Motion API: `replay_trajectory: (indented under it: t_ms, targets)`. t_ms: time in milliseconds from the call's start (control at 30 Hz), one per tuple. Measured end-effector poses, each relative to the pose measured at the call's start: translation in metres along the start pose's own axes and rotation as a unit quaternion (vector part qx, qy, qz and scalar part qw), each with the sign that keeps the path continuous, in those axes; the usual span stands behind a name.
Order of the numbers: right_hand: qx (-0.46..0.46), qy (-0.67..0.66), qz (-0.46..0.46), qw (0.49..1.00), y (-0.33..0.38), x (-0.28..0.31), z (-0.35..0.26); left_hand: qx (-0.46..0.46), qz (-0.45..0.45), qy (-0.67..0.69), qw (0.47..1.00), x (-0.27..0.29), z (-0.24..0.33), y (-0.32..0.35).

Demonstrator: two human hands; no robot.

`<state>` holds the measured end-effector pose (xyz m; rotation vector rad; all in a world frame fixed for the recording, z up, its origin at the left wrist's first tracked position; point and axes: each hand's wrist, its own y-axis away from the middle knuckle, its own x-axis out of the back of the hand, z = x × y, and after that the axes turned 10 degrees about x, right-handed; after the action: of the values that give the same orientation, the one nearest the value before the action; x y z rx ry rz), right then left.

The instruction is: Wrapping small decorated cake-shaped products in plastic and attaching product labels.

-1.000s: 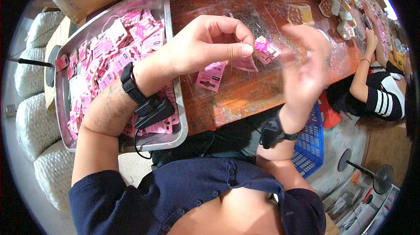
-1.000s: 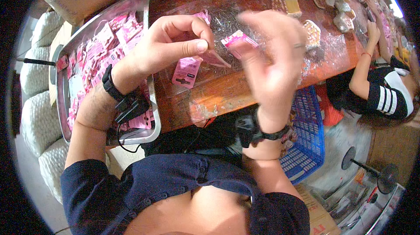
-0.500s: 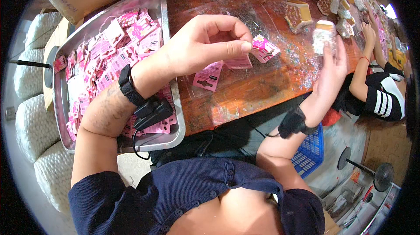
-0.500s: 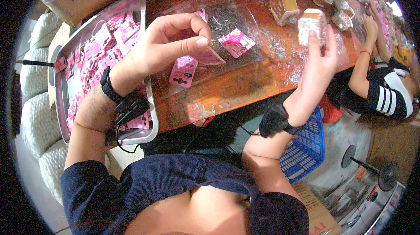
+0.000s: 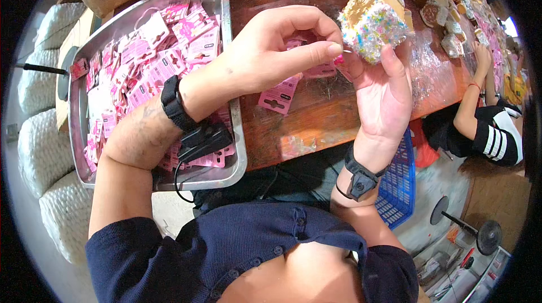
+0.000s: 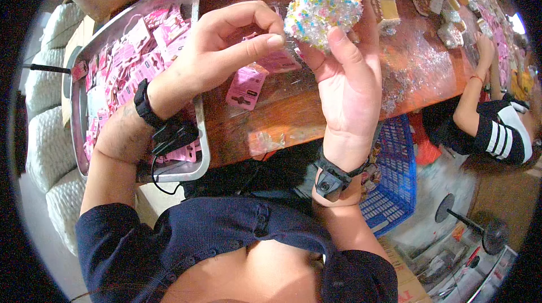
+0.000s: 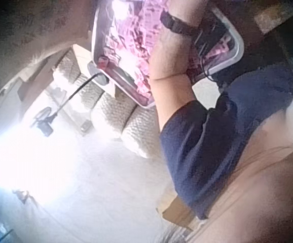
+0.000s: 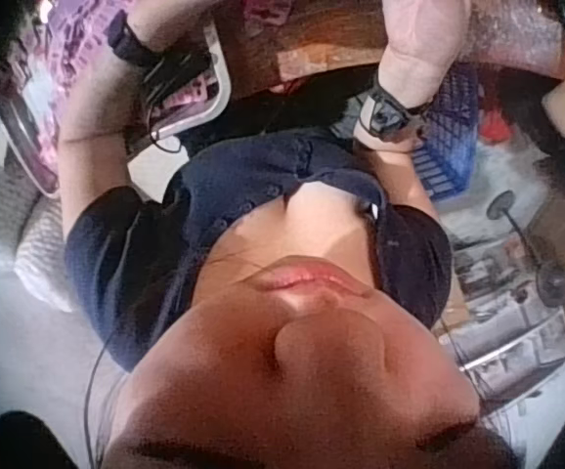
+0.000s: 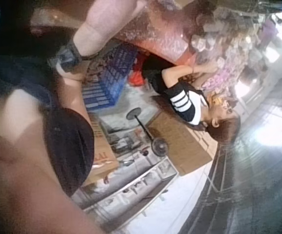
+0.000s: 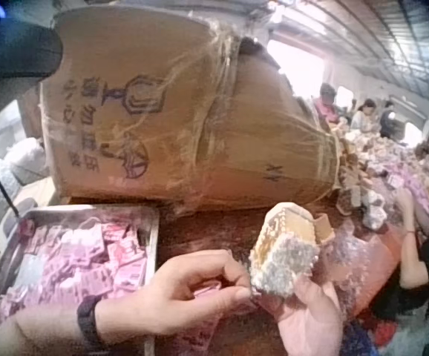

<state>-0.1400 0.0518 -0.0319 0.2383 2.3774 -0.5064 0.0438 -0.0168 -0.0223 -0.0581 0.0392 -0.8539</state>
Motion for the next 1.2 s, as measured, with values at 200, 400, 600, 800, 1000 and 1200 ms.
replay_trajectory:
  t_ms: [200,400,600,800,1000,1200]
  targets:
    - [0.024,0.000,0.007,1.000,0.004,-0.006,0.007,0.015,0.028,0.000,0.999,0.001,0.001,0.001]
    - [0.028,0.019,0.026,0.999,0.006,-0.007,0.009,0.004,0.044,0.011,0.999,0.000,0.000,0.002]
    - [0.084,0.075,0.007,0.994,0.008,-0.005,0.014,-0.016,0.056,-0.017,0.998,0.000,-0.002,0.001]
    - [0.100,0.084,0.012,0.991,0.008,-0.009,0.014,0.003,0.059,-0.009,0.998,0.000,-0.001,0.001]
    - [0.133,0.112,-0.004,0.985,0.008,-0.007,0.016,0.003,0.060,-0.026,0.998,0.001,-0.001,0.001]
    - [0.281,0.226,-0.002,0.933,0.012,-0.013,0.024,0.022,0.080,-0.037,0.996,0.000,0.000,0.000]
